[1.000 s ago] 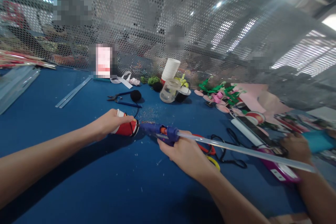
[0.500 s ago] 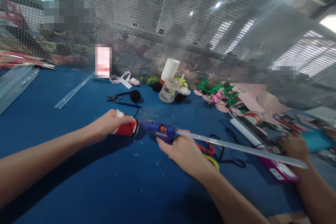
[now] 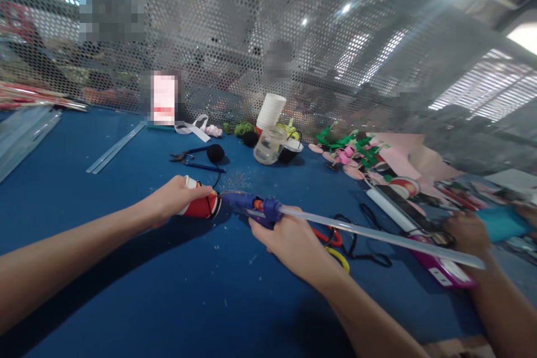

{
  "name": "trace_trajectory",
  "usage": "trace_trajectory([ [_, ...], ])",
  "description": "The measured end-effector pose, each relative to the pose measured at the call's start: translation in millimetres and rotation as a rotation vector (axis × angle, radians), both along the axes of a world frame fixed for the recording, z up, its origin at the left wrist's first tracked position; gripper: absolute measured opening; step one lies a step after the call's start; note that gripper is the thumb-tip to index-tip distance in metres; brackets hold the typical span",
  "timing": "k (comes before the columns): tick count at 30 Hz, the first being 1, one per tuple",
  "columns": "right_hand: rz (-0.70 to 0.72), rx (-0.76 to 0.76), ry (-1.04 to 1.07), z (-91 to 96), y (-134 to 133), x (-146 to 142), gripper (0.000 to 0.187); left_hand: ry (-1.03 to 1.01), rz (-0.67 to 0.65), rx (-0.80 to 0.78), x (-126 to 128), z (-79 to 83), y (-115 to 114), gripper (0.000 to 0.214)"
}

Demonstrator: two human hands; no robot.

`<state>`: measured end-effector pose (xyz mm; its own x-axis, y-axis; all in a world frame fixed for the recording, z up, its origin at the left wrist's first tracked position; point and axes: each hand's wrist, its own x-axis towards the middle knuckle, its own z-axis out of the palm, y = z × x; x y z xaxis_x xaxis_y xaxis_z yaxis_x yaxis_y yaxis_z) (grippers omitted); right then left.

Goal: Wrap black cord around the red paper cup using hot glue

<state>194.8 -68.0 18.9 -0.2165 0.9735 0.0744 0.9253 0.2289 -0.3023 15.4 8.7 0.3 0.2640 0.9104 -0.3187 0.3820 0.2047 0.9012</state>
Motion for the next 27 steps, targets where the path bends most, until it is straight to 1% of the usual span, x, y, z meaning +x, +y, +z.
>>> trace_trajectory([
  [3, -0.076, -0.025, 0.039, 4.7, -0.1, -4.2, 0.021, -0.009, 0.0, 0.0, 0.1, 0.5, -1.0, 0.03],
  [9, -0.102, -0.04, 0.051, 6.2, 0.3, -5.1, 0.022, -0.012, -0.009, 0.015, -0.1, -1.5, -0.1, 0.03],
  [15, -0.05, 0.003, 0.028, 5.9, 0.4, -4.5, 0.022, -0.034, -0.023, 0.012, -0.3, -0.9, -0.8, 0.03],
  [19, -0.037, 0.04, -0.058, 6.0, 1.3, -4.7, 0.023, -0.028, -0.014, 0.016, -0.2, -0.7, -0.9, 0.03],
  [24, 0.062, 0.094, -0.158, 1.6, 2.3, -1.7, 0.024, -0.038, -0.017, 0.0, -0.8, -1.9, 0.1, 0.032],
  [27, 0.044, 0.122, -0.141, 1.4, 2.6, -1.9, 0.024, -0.04, -0.011, -0.002, -0.9, -2.0, 0.2, 0.032],
])
